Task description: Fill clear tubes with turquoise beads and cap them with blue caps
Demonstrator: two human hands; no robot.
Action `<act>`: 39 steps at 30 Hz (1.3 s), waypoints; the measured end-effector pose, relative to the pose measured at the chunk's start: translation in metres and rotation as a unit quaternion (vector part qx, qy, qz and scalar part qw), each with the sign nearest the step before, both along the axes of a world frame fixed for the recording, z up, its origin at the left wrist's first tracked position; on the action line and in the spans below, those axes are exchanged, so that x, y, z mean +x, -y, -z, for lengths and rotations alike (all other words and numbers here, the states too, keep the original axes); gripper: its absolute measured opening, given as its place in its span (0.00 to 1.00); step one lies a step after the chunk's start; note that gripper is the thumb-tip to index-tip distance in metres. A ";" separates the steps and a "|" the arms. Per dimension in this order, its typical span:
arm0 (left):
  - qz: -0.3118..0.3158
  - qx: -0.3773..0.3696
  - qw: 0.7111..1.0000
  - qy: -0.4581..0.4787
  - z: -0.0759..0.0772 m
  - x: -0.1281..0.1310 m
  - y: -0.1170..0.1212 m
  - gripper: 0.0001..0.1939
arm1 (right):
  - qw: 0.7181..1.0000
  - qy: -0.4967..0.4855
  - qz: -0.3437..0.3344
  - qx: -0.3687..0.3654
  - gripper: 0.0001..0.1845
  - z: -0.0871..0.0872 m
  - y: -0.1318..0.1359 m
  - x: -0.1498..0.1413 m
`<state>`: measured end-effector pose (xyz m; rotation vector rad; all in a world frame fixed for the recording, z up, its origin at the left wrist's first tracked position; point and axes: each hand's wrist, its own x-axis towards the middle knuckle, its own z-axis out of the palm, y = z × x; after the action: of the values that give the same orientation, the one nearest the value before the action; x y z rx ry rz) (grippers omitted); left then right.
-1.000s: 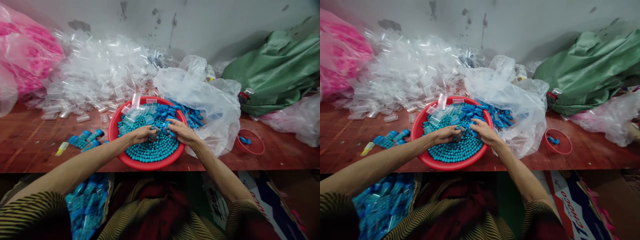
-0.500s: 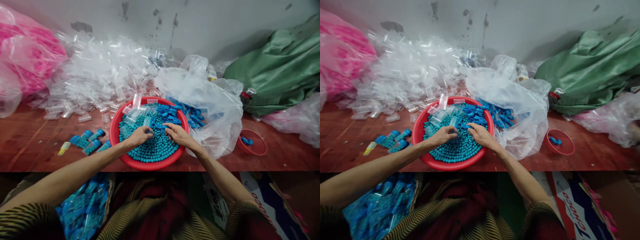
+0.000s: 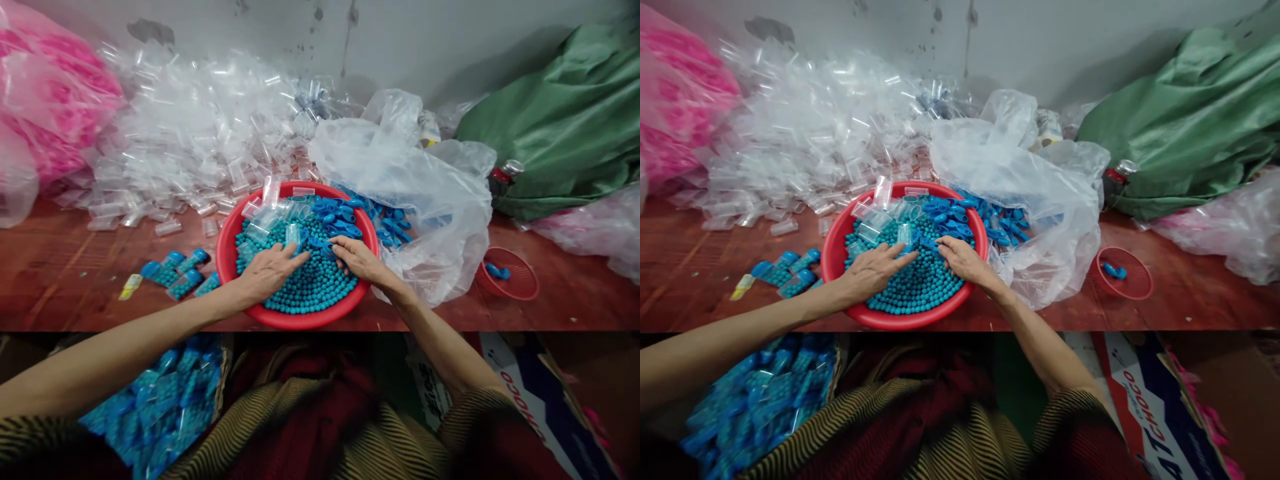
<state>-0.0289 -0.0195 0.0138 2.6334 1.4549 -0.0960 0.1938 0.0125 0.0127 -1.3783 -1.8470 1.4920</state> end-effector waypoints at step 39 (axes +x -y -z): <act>-0.210 -0.466 0.758 0.404 0.035 0.032 -0.019 0.09 | 0.999 -0.007 -0.046 0.021 0.10 -0.004 -0.001 0.004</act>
<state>0.0027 0.0000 -0.0213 1.2294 1.1503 0.2662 0.1981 0.0138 0.0167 -1.2769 -1.9459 1.4939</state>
